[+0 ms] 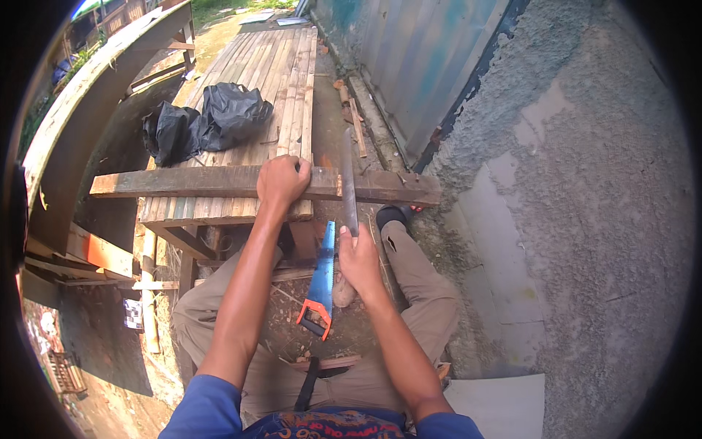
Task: The person sits on the ground and uses a hand saw to cut a wooden plank resting on a workbench. After sawing, the person uses a machete to chop and shape the cut end of the plank.
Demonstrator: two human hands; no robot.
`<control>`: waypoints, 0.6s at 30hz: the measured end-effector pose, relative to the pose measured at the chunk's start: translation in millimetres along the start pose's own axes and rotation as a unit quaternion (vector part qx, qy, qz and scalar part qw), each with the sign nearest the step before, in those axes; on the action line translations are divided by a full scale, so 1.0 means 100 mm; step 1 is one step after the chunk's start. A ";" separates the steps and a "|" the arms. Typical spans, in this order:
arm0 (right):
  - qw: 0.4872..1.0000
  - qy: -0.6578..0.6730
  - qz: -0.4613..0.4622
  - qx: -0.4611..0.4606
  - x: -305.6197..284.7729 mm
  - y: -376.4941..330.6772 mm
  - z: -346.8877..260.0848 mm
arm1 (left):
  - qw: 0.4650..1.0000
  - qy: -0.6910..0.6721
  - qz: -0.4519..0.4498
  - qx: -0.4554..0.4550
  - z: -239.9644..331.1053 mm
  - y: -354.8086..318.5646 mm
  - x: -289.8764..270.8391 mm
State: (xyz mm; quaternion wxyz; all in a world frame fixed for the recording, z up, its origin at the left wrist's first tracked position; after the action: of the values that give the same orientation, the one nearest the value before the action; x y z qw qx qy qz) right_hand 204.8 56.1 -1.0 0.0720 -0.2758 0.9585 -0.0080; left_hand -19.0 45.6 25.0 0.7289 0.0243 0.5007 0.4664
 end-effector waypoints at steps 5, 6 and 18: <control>0.994 0.091 0.057 -0.037 -0.12 0.02 -0.22 | 0.999 0.014 -0.026 -0.021 -0.05 0.03 -0.04; 0.999 0.034 0.022 -0.020 -0.14 0.01 -0.12 | 0.999 0.011 -0.043 -0.023 -0.03 0.02 0.00; 0.996 0.078 -0.018 0.048 -0.09 -0.14 -0.14 | 0.999 0.015 -0.013 -0.027 -0.08 -0.02 -0.01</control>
State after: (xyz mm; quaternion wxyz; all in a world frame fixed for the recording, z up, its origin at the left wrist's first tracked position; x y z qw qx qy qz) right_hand 217.7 48.3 14.4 0.0103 -0.2877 0.9546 -0.0764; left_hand -24.3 40.5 20.3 0.7276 -0.0091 0.4989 0.4707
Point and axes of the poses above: each hand's wrist, its own y-axis towards the middle knuckle, its own x-axis out of the palm, z = x × y, the point moved 1 cm from there along y, towards the middle knuckle, and after that the axes turned 2 degrees about z, right-handed, at the moved point
